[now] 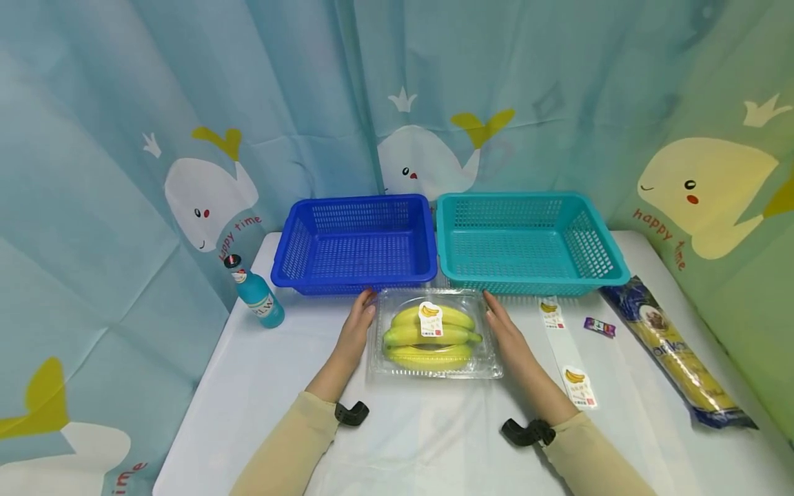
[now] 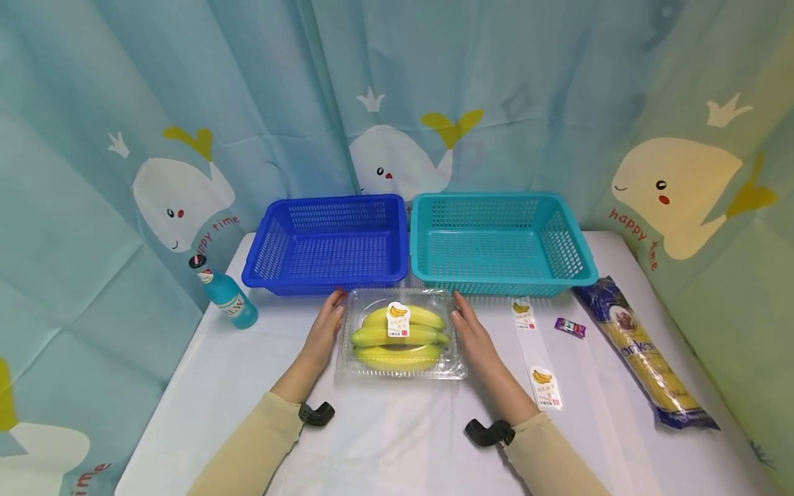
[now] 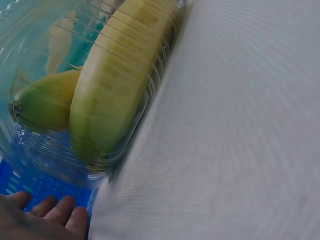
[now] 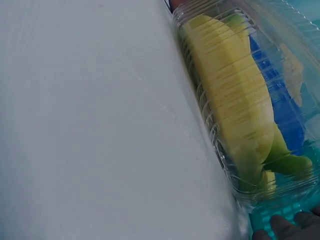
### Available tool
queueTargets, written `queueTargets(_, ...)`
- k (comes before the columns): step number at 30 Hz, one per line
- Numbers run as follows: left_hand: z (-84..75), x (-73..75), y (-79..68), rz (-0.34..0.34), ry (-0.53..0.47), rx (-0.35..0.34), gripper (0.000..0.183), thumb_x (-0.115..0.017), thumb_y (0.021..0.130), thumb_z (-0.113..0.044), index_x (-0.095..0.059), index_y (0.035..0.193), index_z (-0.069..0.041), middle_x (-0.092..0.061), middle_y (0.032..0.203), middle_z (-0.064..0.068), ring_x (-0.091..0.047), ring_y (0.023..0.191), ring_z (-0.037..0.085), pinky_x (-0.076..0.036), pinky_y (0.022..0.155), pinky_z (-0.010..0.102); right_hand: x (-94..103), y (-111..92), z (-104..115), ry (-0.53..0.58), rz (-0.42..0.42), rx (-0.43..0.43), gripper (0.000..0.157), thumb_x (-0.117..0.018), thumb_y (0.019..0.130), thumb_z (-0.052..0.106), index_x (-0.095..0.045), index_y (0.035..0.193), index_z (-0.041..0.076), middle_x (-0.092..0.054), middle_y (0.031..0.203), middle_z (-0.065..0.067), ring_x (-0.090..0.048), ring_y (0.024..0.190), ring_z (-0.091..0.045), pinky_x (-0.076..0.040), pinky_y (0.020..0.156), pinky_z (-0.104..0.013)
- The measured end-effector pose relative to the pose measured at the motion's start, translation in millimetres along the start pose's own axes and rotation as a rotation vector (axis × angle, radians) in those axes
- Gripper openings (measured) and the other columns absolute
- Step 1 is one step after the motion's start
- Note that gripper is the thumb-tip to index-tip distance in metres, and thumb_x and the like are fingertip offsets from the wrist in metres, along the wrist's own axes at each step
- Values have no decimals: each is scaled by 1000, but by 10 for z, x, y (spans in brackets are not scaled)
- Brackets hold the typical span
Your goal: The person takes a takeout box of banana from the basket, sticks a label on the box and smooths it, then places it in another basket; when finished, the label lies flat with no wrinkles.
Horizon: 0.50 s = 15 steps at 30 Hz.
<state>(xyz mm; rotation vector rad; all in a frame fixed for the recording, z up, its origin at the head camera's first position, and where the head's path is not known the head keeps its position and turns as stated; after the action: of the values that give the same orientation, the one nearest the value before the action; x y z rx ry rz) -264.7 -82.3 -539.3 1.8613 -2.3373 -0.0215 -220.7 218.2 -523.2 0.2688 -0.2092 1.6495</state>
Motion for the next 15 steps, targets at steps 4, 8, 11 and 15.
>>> queueTargets(4,-18,-26,-23,21,36,24,57,-35,107,-31,-19,157,-9,-29,161,14,-26,150,32,-22,122,50,-31,-19,-1,35,12,7,56,-30,109,25,-13,160,9,-8,166,-16,-1,153,-41,-2,121,-62)
queueTargets(8,-181,-70,-92,49,97,67,58,-33,108,-29,-15,158,-5,-25,162,17,-21,151,36,-18,123,53,-53,-103,223,26,20,-3,56,-30,108,20,-13,158,3,-9,165,-21,-2,152,-45,-3,120,-64)
queueTargets(11,-155,-93,-103,50,123,72,60,-33,107,-37,-17,159,-11,-25,163,15,-22,151,35,-17,122,55,-63,-145,334,9,23,-2,57,-30,107,21,-14,158,1,-9,164,-23,-3,151,-47,-5,120,-65)
queueTargets(15,28,-103,-57,31,130,80,61,-33,105,-48,-19,159,-21,-26,163,10,-23,151,33,-17,122,56,-46,-89,193,-1,14,-11,58,-32,108,25,-14,159,6,-8,165,-21,-4,151,-47,-6,119,-66)
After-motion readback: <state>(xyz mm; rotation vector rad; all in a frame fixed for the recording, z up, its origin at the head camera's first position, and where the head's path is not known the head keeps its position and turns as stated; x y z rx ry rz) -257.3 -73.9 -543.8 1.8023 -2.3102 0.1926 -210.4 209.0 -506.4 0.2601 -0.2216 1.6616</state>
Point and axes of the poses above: each hand's wrist, its own y-axis towards the middle knuckle, its own x-axis out of the back of the hand, z = x × y, the point moved 7 cm from there along y, towards the middle knuckle
